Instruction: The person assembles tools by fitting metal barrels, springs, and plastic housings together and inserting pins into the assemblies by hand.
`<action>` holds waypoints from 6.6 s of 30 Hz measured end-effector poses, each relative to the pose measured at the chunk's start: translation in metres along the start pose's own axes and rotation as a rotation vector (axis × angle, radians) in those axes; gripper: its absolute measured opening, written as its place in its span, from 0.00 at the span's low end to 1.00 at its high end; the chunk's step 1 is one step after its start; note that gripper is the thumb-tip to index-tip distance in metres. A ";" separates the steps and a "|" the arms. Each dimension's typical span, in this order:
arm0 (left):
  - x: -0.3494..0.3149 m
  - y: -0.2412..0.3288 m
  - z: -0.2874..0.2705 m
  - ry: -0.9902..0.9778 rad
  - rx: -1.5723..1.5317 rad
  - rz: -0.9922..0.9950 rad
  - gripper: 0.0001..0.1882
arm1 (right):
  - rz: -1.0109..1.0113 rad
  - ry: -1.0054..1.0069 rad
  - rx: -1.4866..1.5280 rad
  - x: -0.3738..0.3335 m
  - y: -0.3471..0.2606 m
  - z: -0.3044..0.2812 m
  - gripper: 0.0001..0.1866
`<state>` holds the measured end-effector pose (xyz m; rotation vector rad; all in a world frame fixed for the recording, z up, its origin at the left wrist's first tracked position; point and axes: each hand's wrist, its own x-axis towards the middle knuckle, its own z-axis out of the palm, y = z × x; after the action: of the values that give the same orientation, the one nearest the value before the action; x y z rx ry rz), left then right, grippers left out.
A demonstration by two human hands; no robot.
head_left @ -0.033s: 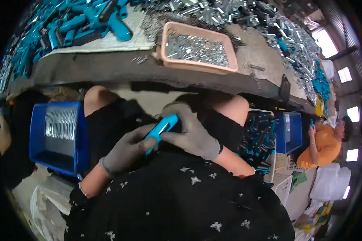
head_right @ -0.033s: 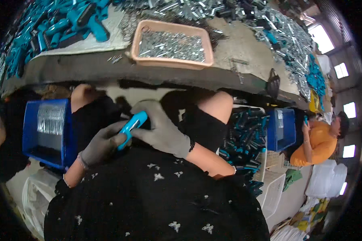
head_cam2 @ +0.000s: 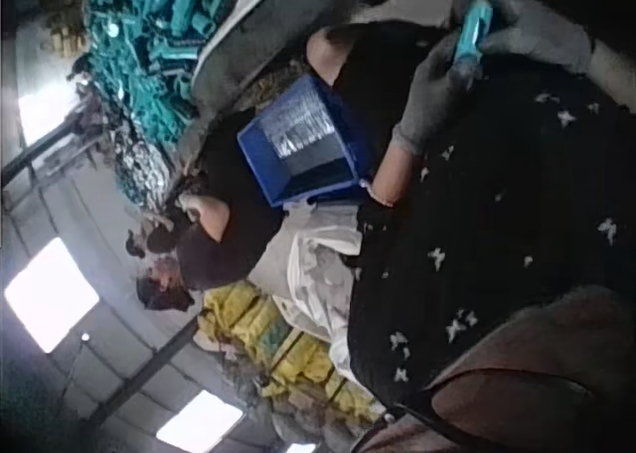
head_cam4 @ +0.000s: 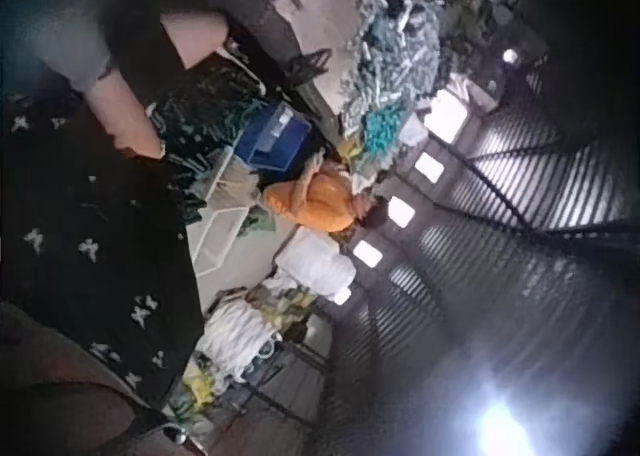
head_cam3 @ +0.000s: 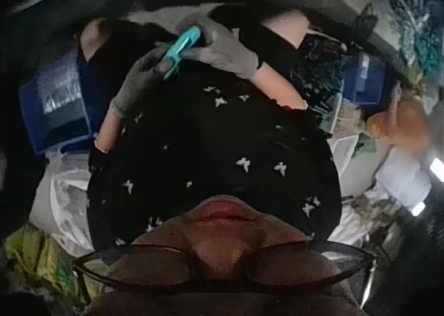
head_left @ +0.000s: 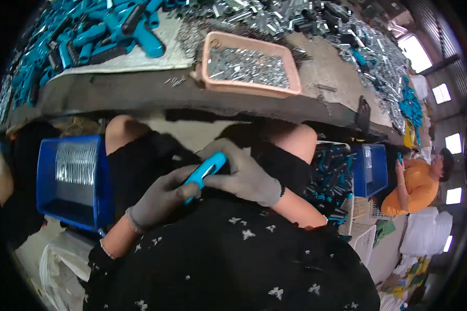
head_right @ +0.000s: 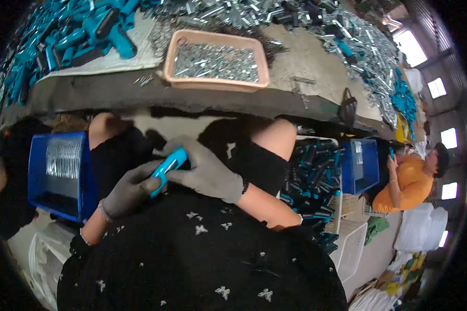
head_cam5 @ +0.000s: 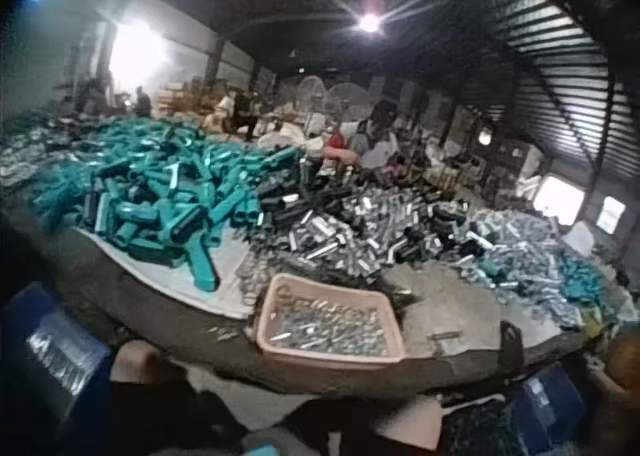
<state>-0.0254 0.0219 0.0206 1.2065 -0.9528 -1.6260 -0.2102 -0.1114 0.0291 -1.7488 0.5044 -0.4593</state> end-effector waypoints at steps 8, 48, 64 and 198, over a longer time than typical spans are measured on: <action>-0.002 0.007 -0.010 -0.072 -0.006 0.065 0.30 | -0.206 -0.156 -0.315 0.016 -0.033 -0.032 0.23; 0.054 0.070 0.014 0.121 -0.344 0.040 0.25 | -0.415 0.533 -1.019 0.074 -0.028 -0.148 0.07; 0.042 0.050 0.013 0.114 -0.419 0.088 0.29 | -0.012 0.197 0.085 0.027 -0.046 -0.032 0.07; 0.045 -0.026 -0.063 0.270 0.242 0.037 0.26 | 0.316 0.359 -1.610 0.263 -0.015 -0.419 0.20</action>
<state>0.0242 -0.0166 -0.0316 1.5191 -1.0104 -1.3034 -0.2228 -0.5920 0.1478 -2.9978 1.6873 -0.0481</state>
